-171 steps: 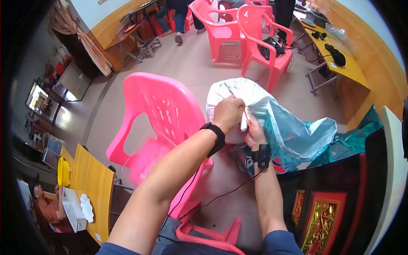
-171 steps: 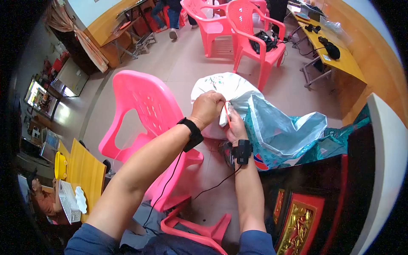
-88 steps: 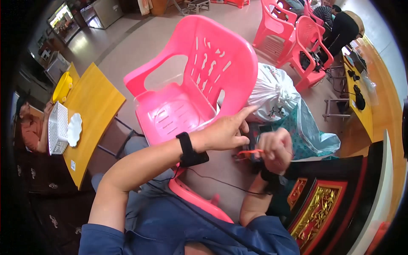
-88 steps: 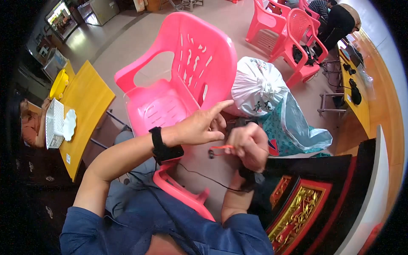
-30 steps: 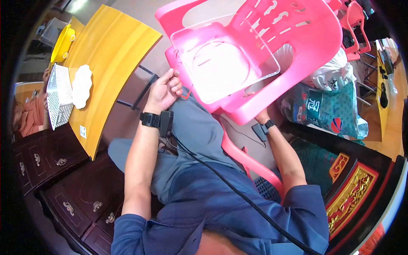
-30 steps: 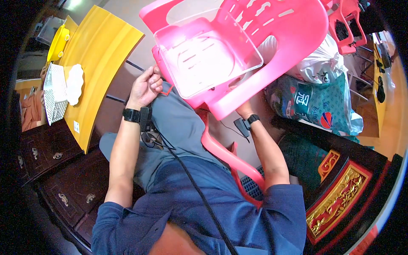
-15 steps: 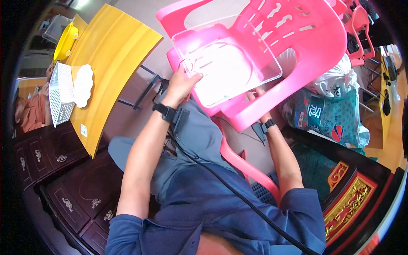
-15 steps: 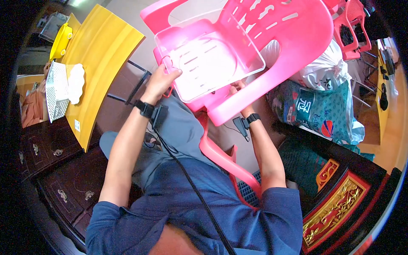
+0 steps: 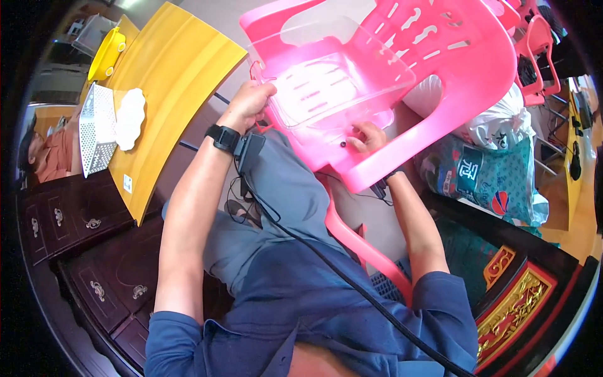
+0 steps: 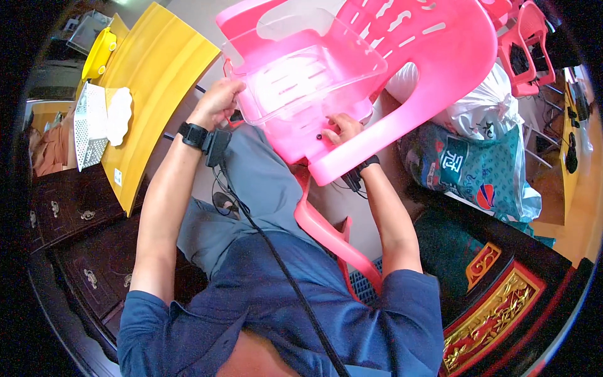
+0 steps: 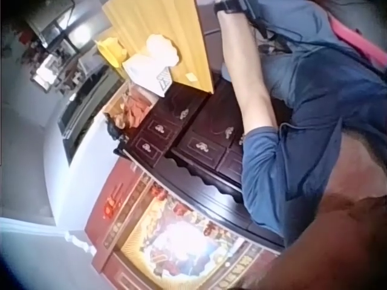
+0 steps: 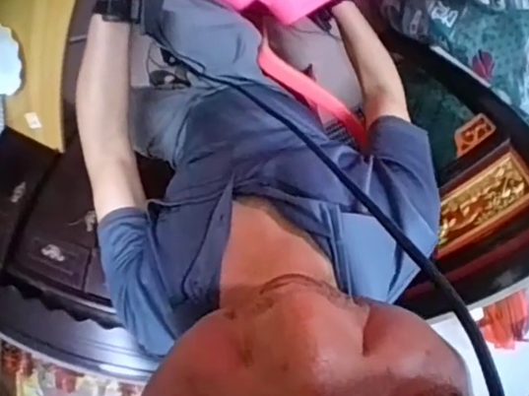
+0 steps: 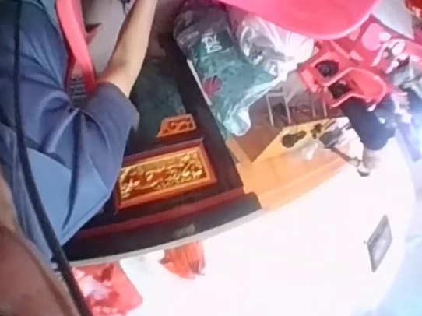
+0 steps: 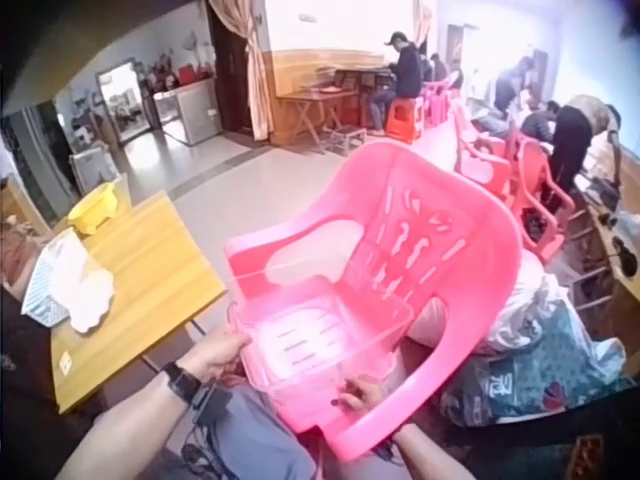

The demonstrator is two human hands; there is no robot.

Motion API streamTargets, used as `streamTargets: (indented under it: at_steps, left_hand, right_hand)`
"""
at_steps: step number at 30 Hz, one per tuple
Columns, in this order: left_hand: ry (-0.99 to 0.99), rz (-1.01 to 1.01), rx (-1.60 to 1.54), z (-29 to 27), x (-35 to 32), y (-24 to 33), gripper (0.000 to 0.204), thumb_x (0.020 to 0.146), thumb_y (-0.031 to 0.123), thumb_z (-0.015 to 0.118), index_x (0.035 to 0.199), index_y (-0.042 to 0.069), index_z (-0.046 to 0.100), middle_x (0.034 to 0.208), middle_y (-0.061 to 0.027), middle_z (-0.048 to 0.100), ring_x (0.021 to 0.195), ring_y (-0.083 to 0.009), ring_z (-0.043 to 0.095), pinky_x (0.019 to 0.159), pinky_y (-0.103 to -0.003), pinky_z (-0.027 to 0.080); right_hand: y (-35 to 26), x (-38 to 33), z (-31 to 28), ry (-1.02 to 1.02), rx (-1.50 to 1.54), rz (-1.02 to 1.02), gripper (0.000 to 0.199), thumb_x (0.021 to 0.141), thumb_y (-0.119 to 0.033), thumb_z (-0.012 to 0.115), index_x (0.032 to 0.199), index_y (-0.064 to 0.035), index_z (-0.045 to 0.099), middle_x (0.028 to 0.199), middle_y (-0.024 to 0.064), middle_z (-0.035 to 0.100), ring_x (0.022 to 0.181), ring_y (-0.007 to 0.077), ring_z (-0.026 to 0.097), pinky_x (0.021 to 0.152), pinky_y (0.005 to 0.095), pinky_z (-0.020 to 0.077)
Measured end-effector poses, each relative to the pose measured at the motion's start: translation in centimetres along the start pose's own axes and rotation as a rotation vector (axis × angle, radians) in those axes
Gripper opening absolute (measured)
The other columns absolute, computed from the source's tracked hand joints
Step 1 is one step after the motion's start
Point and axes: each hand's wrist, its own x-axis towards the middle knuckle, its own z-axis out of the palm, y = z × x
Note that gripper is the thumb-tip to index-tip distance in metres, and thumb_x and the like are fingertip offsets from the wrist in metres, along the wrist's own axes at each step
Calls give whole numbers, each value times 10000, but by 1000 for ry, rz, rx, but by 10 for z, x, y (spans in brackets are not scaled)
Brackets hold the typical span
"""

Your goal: The person pours black beads from a white bag into a container and then transfers them into a tray. They then take a plastic bag of blue beads and press it with their hands.

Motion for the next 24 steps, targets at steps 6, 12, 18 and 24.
streamTargets:
  at_steps: [6,12,18,24]
  left_hand:
    - [-17,-39,-172,-14,1,-3,174,891,160,545,735,161,465,540,85,375,391,-28,267,359,-209,185]
    - [-14,-37,-229,-15,-22,-4,162,931,172,531,777,126,512,564,79,415,383,-27,281,351,-202,198]
    - [-137,-85,-446,-30,-46,-9,166,957,136,492,976,15,604,587,91,414,400,-20,310,356,-185,252]
    - [-193,-92,-468,-53,-83,-23,268,970,136,470,1136,-44,579,626,65,482,466,-26,421,400,-180,354]
  right_hand:
    - [30,45,18,173,-322,-172,312,813,-193,664,1087,-47,639,1030,186,632,1033,368,582,871,448,485]
    - [54,76,13,310,-368,-185,290,848,-145,569,1125,-84,632,1059,189,633,995,392,590,867,460,485]
    - [66,110,-10,336,-292,-103,214,816,-206,659,964,-52,646,918,174,655,840,382,626,721,456,503]
    - [-4,62,-19,-388,-123,-98,349,749,-292,732,986,-47,654,832,176,660,821,371,646,721,461,501]
